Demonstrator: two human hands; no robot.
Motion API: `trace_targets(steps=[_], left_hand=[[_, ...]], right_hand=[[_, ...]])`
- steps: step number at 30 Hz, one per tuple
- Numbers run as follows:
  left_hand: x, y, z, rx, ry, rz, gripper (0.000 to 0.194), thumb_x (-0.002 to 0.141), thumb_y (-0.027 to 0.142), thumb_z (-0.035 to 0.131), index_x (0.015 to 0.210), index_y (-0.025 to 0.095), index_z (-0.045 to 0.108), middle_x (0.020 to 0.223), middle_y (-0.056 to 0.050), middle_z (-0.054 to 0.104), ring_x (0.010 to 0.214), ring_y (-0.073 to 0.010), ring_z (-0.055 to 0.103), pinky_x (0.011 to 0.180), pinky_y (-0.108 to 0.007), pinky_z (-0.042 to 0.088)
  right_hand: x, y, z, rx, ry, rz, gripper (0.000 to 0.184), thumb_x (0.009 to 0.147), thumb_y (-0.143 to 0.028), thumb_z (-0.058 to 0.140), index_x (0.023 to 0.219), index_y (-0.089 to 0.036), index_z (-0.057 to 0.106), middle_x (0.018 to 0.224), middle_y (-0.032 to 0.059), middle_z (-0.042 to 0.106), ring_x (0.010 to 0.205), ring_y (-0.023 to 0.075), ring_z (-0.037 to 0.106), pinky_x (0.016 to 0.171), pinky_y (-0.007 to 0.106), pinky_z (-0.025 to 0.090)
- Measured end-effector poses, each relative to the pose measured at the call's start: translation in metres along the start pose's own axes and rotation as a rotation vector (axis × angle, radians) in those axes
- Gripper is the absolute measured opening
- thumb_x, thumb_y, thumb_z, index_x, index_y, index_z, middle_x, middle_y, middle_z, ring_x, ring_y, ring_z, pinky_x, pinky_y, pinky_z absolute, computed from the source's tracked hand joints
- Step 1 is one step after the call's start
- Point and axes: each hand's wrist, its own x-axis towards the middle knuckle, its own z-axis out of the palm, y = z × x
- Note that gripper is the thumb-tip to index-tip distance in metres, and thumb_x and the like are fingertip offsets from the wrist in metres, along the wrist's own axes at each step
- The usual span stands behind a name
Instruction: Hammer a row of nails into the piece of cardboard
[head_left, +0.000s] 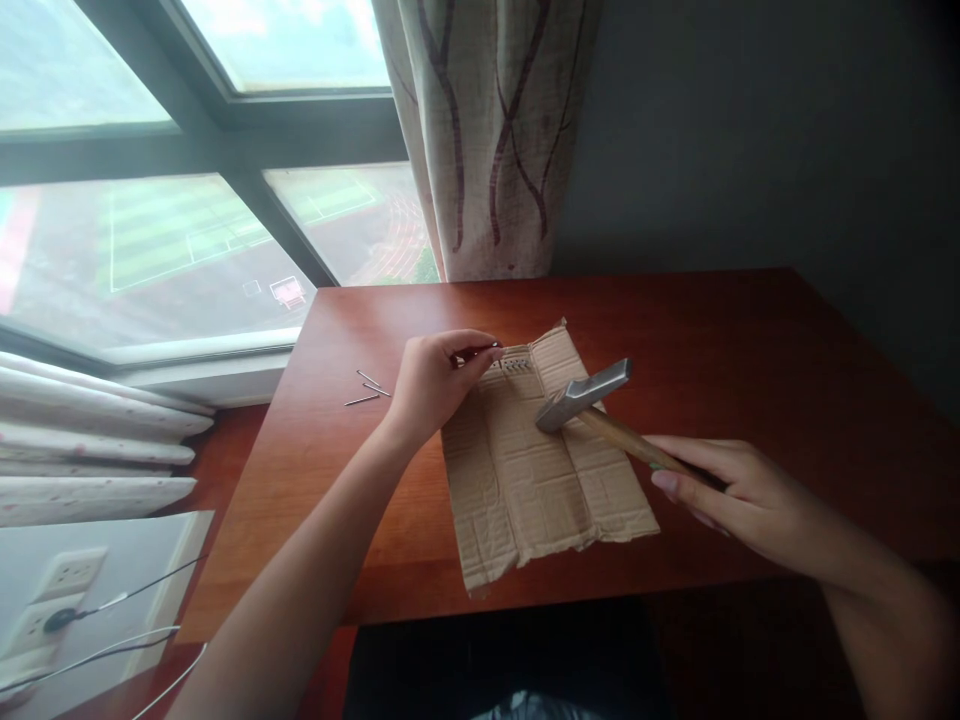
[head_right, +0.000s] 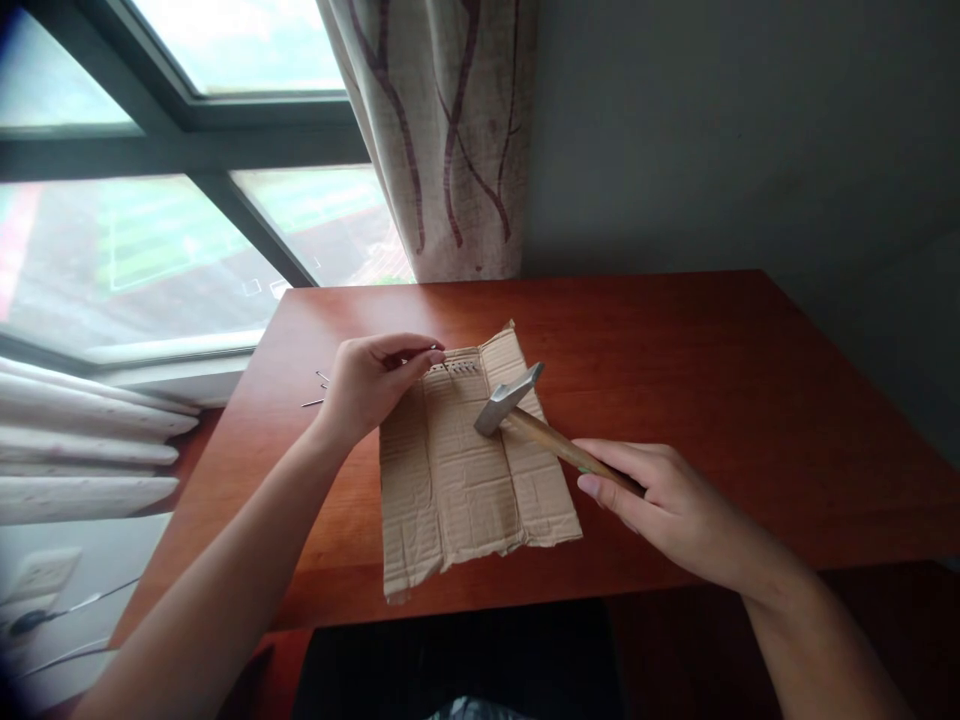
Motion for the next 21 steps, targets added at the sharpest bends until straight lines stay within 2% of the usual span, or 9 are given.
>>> trace_targets(steps=[15,21], left_hand=[[0.0001,0.0009,0.0018,-0.015,0.004,0.000,0.016,0.087,0.031,0.074,0.085,0.018,0.082,0.073,-0.003,0.078,0.061,-0.0128,0.063,0.057,-0.024,0.047],[0.0005,-0.0036,0.0039,-0.009,-0.001,0.005,0.017,0.088,0.033,0.073,0.085,0.018,0.082,0.076,-0.004,0.079,0.065,-0.0144,0.066,0.058,-0.025,0.048]], right_hand=[[-0.0003,0.0043,0.0001,-0.004,0.008,0.008,0.048,0.101,-0.049,0.062,0.141,-0.025,0.070,0.061,-0.0008,0.057,0.049,0.0140,0.049,0.043,0.023,0.041],[0.0002,0.0024,0.0003,-0.006,0.017,0.011,0.047,0.100,-0.051,0.062,0.136,-0.025,0.073,0.057,-0.0018,0.054,0.047,0.0139,0.047,0.042,0.024,0.040]])
